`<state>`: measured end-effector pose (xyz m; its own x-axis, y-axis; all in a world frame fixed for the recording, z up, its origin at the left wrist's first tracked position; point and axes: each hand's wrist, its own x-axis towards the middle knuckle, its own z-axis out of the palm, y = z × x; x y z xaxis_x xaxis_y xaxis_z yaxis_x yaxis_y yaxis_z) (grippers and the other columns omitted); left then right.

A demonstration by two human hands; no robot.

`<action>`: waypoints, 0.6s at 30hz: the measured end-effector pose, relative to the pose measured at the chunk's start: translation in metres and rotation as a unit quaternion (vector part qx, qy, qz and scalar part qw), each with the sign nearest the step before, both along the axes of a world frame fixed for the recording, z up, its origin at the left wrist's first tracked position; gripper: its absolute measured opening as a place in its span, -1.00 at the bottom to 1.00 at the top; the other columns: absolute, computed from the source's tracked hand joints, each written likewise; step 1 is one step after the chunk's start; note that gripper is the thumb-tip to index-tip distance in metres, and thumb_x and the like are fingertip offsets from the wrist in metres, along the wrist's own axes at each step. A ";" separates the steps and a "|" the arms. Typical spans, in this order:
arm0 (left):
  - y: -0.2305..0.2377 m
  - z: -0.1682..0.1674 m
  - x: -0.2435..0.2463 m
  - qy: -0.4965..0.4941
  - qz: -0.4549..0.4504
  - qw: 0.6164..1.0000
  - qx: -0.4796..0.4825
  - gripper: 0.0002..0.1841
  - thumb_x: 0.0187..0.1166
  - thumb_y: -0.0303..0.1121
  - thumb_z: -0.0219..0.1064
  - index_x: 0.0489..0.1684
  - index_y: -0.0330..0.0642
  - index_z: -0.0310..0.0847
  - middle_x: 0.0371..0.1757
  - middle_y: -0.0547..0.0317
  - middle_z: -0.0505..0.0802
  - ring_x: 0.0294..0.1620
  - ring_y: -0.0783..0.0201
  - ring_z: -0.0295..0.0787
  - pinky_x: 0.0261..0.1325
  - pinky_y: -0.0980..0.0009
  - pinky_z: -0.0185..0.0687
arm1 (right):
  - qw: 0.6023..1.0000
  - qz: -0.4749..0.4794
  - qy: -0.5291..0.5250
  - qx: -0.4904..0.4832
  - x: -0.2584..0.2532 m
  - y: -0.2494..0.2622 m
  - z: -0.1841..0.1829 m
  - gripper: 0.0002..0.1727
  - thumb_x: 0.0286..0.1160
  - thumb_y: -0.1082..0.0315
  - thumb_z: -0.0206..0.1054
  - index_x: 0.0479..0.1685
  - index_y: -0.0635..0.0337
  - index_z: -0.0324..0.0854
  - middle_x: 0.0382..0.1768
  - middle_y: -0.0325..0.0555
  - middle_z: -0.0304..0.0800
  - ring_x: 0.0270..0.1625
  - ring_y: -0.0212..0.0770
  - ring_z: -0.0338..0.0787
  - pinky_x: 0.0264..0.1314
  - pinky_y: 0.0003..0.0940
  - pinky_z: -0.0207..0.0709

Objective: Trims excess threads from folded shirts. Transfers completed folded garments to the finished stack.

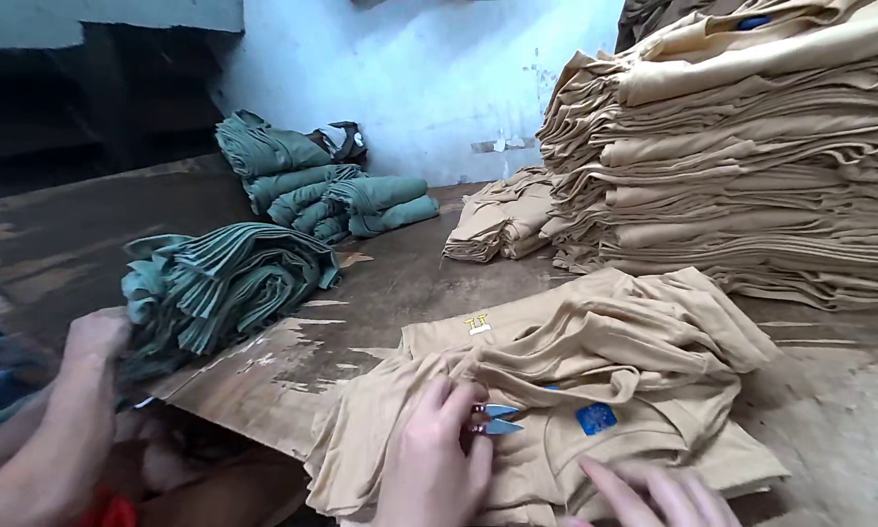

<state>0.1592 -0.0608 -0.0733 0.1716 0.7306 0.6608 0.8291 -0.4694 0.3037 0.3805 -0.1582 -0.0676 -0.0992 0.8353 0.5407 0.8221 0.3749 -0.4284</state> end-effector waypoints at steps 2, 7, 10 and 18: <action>-0.026 0.018 0.002 -0.001 -0.001 0.996 -0.093 -0.80 0.25 -0.24 0.51 -0.19 0.07 0.88 -0.26 0.27 0.82 -0.24 0.26 0.80 -0.20 0.14 0.79 | 0.999 0.045 -0.001 0.014 -0.005 0.024 -0.013 -0.73 0.53 -0.06 0.45 -0.05 -0.20 0.94 0.15 -0.03 0.84 0.28 0.09 0.69 0.35 0.19 0.44; -0.036 0.033 0.015 -0.094 -0.118 0.921 -0.360 -0.73 0.54 -0.08 0.45 -0.30 -0.09 0.86 -0.46 0.25 0.88 -0.44 0.33 0.83 -0.26 0.19 0.78 | 0.955 0.130 0.141 0.225 -0.025 0.038 -0.053 -0.92 0.38 0.41 0.52 -0.27 0.22 0.87 -0.11 -0.01 0.85 0.09 -0.19 0.80 0.31 -0.33 0.67; -0.032 0.017 0.017 -0.247 -0.164 0.899 -0.323 -0.83 0.58 -0.25 0.46 -0.21 -0.15 0.83 -0.45 0.30 0.88 -0.48 0.46 0.79 -0.33 0.42 0.76 | 0.941 0.095 0.261 0.195 -0.031 0.037 -0.053 -0.92 0.41 0.42 0.57 -0.27 0.27 0.88 -0.11 -0.02 0.79 -0.01 -0.36 0.80 0.14 -0.54 0.73; -0.049 0.027 0.001 -0.133 -0.081 0.968 -0.197 -0.69 0.23 -0.44 0.57 -0.02 -0.10 0.85 -0.09 0.20 0.86 -0.15 0.39 0.81 -0.12 0.40 0.79 | 0.940 0.091 0.322 0.070 -0.018 0.026 -0.039 -0.72 0.44 0.28 0.55 -0.23 0.38 0.69 -0.02 0.13 0.72 -0.15 -0.29 0.81 -0.16 -0.44 0.80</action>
